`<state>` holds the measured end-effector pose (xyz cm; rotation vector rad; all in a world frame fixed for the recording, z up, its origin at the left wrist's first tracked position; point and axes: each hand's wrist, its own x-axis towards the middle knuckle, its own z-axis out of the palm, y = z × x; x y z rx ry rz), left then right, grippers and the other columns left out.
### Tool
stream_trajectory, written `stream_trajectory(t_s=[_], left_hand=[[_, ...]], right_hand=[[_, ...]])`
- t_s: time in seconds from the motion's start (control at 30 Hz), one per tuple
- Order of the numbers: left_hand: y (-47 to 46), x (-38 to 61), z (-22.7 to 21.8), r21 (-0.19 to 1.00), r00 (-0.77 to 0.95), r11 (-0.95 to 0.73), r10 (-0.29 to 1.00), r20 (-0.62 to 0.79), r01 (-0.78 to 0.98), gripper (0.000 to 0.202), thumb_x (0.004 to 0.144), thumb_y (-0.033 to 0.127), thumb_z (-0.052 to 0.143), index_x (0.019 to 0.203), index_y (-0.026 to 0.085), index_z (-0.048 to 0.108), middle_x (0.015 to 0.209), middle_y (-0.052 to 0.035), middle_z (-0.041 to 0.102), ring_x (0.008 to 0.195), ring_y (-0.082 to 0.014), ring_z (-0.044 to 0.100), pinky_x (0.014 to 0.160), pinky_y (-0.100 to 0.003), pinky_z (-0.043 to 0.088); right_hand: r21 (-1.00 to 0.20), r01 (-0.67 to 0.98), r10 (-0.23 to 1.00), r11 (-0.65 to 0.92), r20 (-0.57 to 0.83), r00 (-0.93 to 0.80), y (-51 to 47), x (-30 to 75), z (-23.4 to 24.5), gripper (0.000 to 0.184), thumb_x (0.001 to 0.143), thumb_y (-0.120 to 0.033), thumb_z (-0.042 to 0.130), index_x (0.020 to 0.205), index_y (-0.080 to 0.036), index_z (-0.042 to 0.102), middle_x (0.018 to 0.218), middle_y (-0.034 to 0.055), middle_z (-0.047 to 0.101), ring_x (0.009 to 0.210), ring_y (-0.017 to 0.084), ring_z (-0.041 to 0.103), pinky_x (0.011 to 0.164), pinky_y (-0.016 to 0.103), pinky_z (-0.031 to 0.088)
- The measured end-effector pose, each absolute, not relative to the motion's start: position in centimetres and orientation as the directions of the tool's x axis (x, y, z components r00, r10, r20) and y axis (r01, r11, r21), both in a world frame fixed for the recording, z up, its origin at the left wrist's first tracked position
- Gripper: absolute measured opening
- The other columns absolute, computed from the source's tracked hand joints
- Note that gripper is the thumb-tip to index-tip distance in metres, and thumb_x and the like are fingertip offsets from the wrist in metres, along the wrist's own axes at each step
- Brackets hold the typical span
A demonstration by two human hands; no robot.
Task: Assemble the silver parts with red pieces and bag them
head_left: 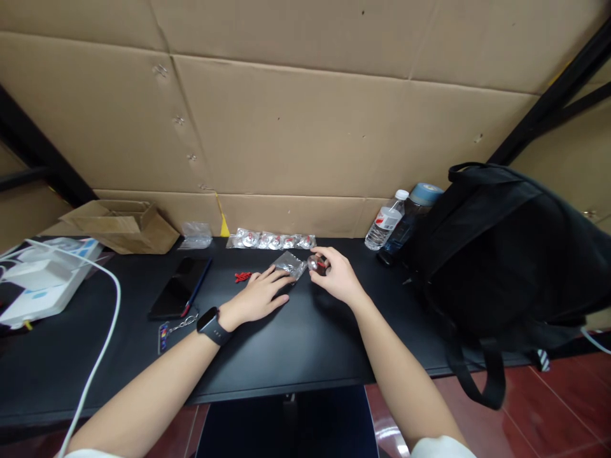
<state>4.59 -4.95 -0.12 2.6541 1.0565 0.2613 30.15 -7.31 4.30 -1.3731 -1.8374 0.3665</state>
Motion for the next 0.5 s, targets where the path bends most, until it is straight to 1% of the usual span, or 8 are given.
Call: stream_trajectory(t_s=[0.1, 0.2, 0.27, 0.37, 0.5], left_hand=[[-4.75, 4.59, -0.48, 0.333, 0.705, -0.682, 0.706, 0.067, 0.651, 0.057, 0.104, 0.051, 0.042, 0.157, 0.033, 0.039, 0.161, -0.0111, 0.041, 0.152, -0.0404, 0.028, 0.112, -0.064, 0.036], [-4.74, 4.70, -0.58, 0.352, 0.684, -0.662, 0.726, 0.078, 0.662, 0.061, 0.103, 0.052, 0.042, 0.159, 0.027, 0.036, 0.159, -0.0146, 0.043, 0.152, -0.0392, 0.028, 0.114, -0.063, 0.035], [-4.83, 4.77, -0.54, 0.362, 0.677, -0.653, 0.732, 0.078, 0.665, 0.057, 0.103, 0.051, 0.042, 0.155, 0.027, 0.040, 0.156, -0.0143, 0.045, 0.152, -0.0384, 0.028, 0.113, -0.062, 0.035], [-4.96, 4.78, -0.46, 0.380, 0.676, -0.644, 0.734, 0.065, 0.663, 0.047, 0.103, 0.051, 0.044, 0.145, 0.030, 0.049, 0.153, -0.0116, 0.047, 0.153, -0.0388, 0.027, 0.112, -0.063, 0.036], [-4.99, 4.79, -0.48, 0.401, 0.674, -0.634, 0.737, 0.053, 0.661, 0.041, 0.101, 0.050, 0.047, 0.138, 0.033, 0.053, 0.152, -0.0092, 0.047, 0.153, -0.0405, 0.024, 0.112, -0.065, 0.034]], right_hand=[[-0.600, 0.728, 0.931, 0.331, 0.333, -0.150, -7.44, 29.98, 4.04, 0.047, 0.072, -0.021, 0.074, 0.119, -0.026, 0.070, 0.104, 0.0034, 0.067, 0.082, 0.017, 0.063, 0.078, 0.030, 0.052], [-0.592, 0.737, 0.936, 0.326, 0.312, -0.164, -7.56, 29.74, 3.92, 0.046, 0.072, -0.022, 0.075, 0.118, -0.027, 0.070, 0.105, 0.0027, 0.067, 0.081, 0.016, 0.063, 0.077, 0.029, 0.052], [-0.593, 0.736, 0.935, 0.326, 0.318, -0.158, -7.57, 29.68, 3.97, 0.045, 0.073, -0.022, 0.075, 0.117, -0.027, 0.070, 0.106, 0.0025, 0.067, 0.081, 0.016, 0.063, 0.077, 0.029, 0.051], [-0.595, 0.738, 0.934, 0.318, 0.329, -0.137, -7.48, 29.76, 4.11, 0.043, 0.074, -0.022, 0.074, 0.116, -0.027, 0.070, 0.106, 0.0029, 0.068, 0.081, 0.016, 0.063, 0.076, 0.029, 0.051], [-0.595, 0.741, 0.935, 0.312, 0.330, -0.128, -7.46, 29.80, 4.09, 0.042, 0.074, -0.022, 0.073, 0.115, -0.026, 0.070, 0.105, 0.0026, 0.067, 0.082, 0.017, 0.063, 0.076, 0.029, 0.051]])
